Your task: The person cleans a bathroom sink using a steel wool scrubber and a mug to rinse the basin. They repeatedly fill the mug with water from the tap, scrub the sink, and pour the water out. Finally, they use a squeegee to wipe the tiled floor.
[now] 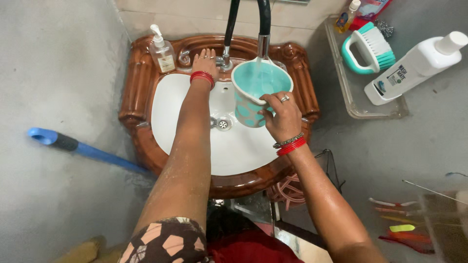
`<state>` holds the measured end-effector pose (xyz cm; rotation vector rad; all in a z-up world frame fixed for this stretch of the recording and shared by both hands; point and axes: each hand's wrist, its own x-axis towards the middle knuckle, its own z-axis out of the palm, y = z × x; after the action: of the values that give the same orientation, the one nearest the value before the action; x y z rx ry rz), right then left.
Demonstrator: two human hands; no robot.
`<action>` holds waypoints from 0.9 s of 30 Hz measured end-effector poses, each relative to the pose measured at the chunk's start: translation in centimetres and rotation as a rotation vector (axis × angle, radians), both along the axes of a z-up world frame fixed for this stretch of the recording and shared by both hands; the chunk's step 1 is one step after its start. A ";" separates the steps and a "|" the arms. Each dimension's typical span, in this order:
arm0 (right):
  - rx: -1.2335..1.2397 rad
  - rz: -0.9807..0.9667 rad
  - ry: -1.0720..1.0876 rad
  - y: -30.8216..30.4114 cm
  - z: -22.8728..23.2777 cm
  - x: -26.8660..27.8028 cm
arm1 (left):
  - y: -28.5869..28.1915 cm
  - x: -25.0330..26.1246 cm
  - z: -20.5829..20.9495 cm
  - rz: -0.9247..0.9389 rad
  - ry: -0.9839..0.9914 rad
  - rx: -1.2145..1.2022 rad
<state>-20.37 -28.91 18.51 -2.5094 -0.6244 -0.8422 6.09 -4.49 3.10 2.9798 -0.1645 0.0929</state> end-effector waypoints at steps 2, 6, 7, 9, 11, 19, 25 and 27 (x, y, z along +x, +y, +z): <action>0.007 -0.009 0.023 0.0 -0.4 0.3 | 0.1 0.1 0.9 -0.003 0.000 0.015; 0.003 -0.055 0.099 0.5 -0.9 0.9 | -0.5 1.1 0.5 0.007 0.018 0.094; 0.000 -0.062 0.112 0.7 -1.0 0.8 | -0.6 1.4 0.1 0.024 -0.026 0.101; 0.001 -0.070 0.131 0.9 -1.1 0.8 | -1.2 1.7 -0.6 0.055 -0.122 0.113; 0.008 -0.065 0.152 0.9 -1.3 0.8 | -1.2 1.3 -0.3 0.064 -0.017 0.122; -0.006 -0.073 0.211 1.0 -1.1 0.2 | -1.7 -1.7 3.5 0.097 0.148 0.062; 0.013 -0.043 0.128 1.0 0.3 0.6 | -1.3 0.4 0.8 0.089 0.138 -0.001; 0.023 -0.036 0.120 1.1 0.7 0.8 | -1.1 1.5 -0.8 0.078 0.106 -0.014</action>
<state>-19.52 -27.78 19.20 -2.5353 -0.5289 -0.7009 7.61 -5.57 2.29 2.9681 -0.0346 -0.0540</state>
